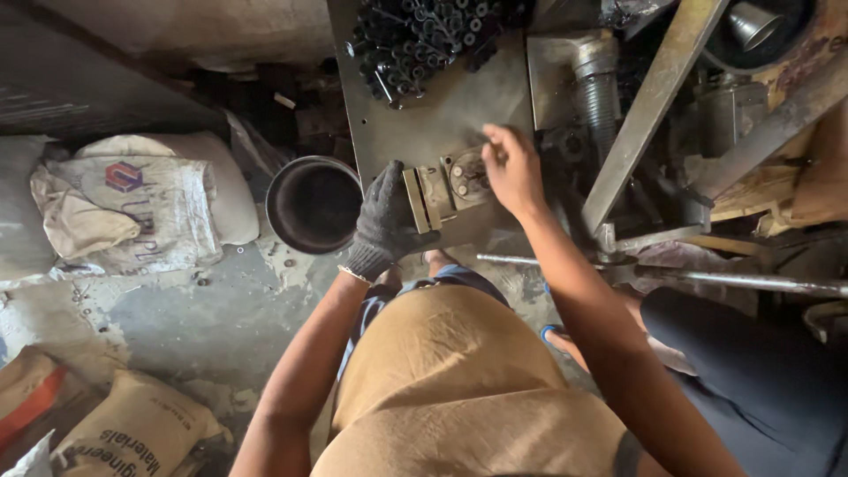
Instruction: The person operates a manual press machine by placing small metal parts into a mold, pulling a lever to activate the press, and then removing the finished parts. The person repeats this cycle multiple times, handling the metal components by hand.
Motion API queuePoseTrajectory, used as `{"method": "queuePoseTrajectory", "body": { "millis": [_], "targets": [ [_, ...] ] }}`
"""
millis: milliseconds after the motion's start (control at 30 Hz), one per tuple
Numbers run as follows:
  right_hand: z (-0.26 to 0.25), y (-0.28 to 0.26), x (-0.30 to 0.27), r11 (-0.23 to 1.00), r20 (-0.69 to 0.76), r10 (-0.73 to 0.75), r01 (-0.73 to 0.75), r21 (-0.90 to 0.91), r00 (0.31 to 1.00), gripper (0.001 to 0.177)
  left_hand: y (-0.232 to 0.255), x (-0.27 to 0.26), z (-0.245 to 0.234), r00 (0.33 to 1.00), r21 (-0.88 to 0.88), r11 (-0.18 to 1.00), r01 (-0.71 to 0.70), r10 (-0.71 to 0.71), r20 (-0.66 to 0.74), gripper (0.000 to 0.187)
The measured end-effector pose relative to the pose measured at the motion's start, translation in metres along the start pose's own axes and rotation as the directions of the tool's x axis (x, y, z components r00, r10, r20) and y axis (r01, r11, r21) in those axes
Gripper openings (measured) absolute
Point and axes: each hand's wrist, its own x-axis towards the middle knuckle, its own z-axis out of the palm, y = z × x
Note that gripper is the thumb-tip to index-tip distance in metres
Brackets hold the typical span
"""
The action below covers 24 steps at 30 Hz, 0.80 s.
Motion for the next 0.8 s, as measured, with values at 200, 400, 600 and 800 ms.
{"method": "queuePoseTrajectory", "body": {
  "millis": [200, 400, 600, 800],
  "targets": [
    [-0.037, -0.016, -0.014, 0.826, 0.527, -0.139, 0.392, -0.406, 0.839, 0.102, 0.003, 0.002, -0.003, 0.997, 0.045, 0.996, -0.071, 0.070, 0.013, 0.133],
    [-0.052, -0.055, 0.005, 0.649, 0.678, 0.004, 0.514, -0.561, 0.735, 0.096, 0.036, -0.002, -0.018, 0.994, 0.137, 0.986, 0.092, -0.099, 0.051, 0.113],
    [-0.075, -0.099, -0.011, 0.829, 0.667, -0.085, 0.423, -0.365, 0.740, 0.091, 0.061, 0.005, -0.032, 0.973, 0.076, 0.981, 0.180, -0.188, 0.133, 0.116],
    [-0.053, -0.077, -0.029, 0.915, 0.450, -0.375, 0.401, 0.039, 0.811, 0.093, 0.063, 0.023, -0.035, 0.957, 0.100, 0.988, 0.119, -0.141, 0.253, 0.112]
  ]
}}
